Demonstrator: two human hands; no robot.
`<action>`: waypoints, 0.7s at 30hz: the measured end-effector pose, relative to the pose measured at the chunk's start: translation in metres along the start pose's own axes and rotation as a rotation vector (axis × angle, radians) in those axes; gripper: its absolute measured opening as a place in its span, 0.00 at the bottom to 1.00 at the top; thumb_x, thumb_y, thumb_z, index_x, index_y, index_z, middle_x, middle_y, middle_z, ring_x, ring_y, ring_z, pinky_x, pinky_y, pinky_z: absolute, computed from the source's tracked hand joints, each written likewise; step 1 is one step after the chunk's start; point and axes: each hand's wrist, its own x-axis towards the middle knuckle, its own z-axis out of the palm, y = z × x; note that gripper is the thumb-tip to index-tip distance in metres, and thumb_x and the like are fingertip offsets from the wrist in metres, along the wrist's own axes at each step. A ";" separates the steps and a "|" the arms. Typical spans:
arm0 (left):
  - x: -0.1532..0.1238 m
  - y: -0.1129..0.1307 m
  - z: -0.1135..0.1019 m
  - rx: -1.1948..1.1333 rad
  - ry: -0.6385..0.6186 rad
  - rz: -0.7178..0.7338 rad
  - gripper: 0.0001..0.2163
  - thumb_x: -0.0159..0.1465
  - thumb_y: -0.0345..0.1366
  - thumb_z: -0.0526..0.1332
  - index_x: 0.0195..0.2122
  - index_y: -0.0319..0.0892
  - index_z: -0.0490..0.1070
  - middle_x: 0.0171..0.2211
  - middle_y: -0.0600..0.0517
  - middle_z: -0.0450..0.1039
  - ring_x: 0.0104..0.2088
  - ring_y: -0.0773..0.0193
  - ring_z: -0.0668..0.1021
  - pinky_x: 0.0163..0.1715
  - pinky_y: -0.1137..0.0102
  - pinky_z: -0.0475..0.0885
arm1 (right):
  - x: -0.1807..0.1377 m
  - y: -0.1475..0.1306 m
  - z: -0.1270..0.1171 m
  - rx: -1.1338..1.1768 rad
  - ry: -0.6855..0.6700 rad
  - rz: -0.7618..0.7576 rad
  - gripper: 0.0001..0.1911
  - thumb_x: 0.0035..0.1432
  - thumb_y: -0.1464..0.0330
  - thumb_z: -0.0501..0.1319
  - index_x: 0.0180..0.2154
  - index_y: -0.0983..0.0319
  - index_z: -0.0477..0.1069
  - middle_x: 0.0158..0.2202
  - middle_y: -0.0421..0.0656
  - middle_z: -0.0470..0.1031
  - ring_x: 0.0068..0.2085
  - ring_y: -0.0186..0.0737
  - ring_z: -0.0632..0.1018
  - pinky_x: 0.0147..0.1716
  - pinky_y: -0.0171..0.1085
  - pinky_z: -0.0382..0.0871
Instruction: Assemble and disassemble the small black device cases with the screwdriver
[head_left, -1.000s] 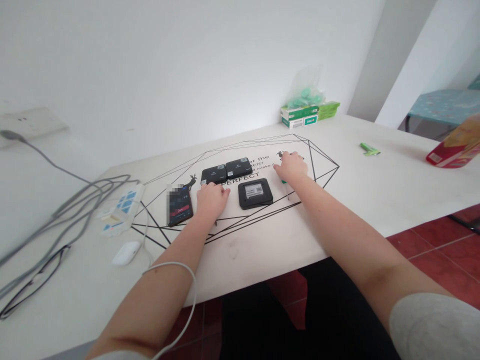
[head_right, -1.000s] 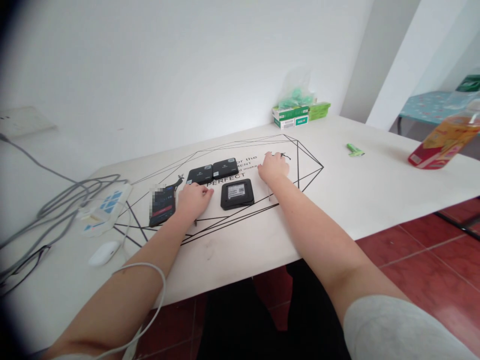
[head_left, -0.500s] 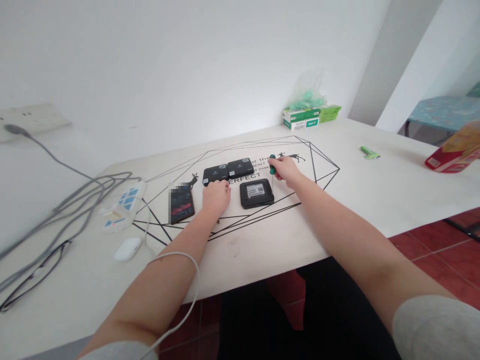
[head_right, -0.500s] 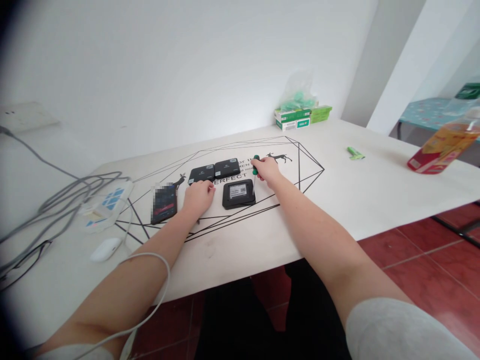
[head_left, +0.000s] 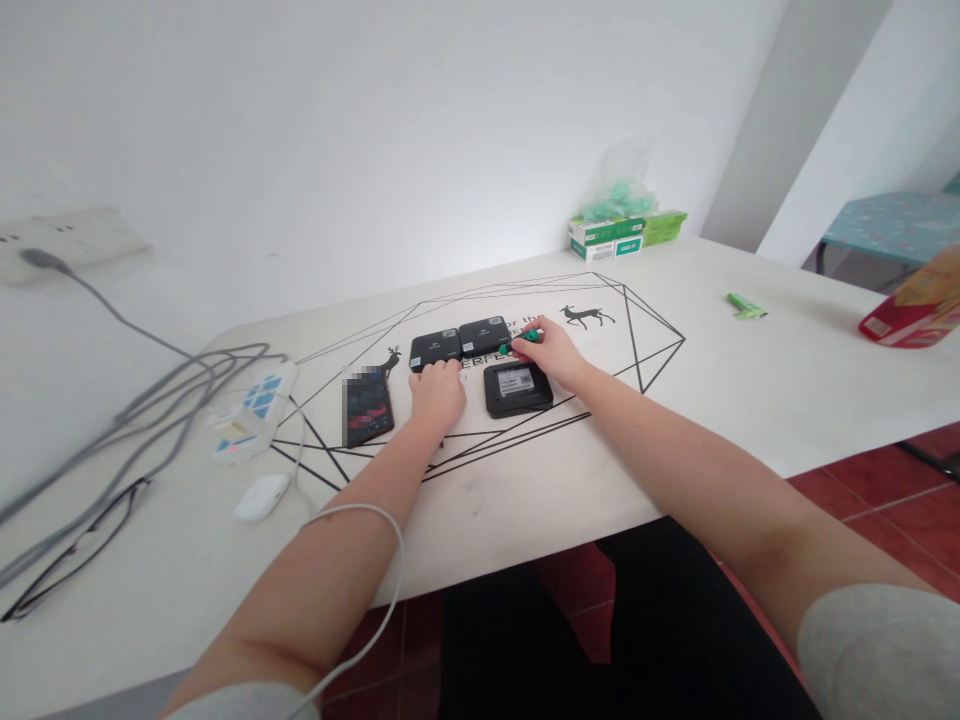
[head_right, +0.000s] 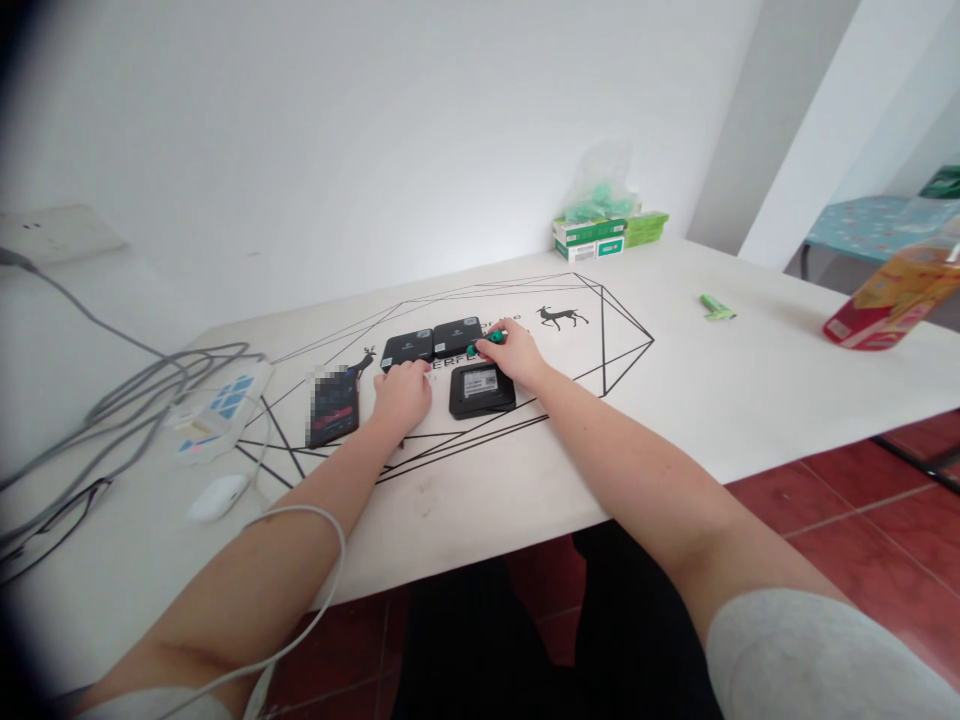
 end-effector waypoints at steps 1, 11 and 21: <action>0.000 0.000 0.000 0.000 -0.002 0.003 0.17 0.70 0.29 0.52 0.56 0.40 0.75 0.53 0.36 0.77 0.55 0.42 0.75 0.54 0.52 0.64 | 0.001 0.002 0.000 -0.038 -0.015 -0.010 0.12 0.58 0.68 0.68 0.40 0.57 0.66 0.29 0.35 0.80 0.34 0.36 0.83 0.44 0.39 0.79; -0.003 0.006 -0.005 -0.025 0.040 -0.011 0.14 0.70 0.34 0.55 0.51 0.41 0.77 0.50 0.40 0.80 0.55 0.44 0.76 0.54 0.52 0.64 | -0.002 -0.009 0.003 0.167 0.070 -0.013 0.10 0.59 0.70 0.69 0.37 0.58 0.68 0.28 0.36 0.79 0.31 0.35 0.83 0.36 0.35 0.79; -0.004 0.011 -0.014 -0.248 0.093 0.008 0.12 0.71 0.41 0.59 0.46 0.44 0.81 0.43 0.46 0.84 0.51 0.48 0.80 0.54 0.54 0.63 | -0.008 -0.028 0.000 0.257 0.120 0.007 0.06 0.61 0.72 0.66 0.35 0.60 0.69 0.26 0.36 0.76 0.27 0.32 0.80 0.29 0.31 0.76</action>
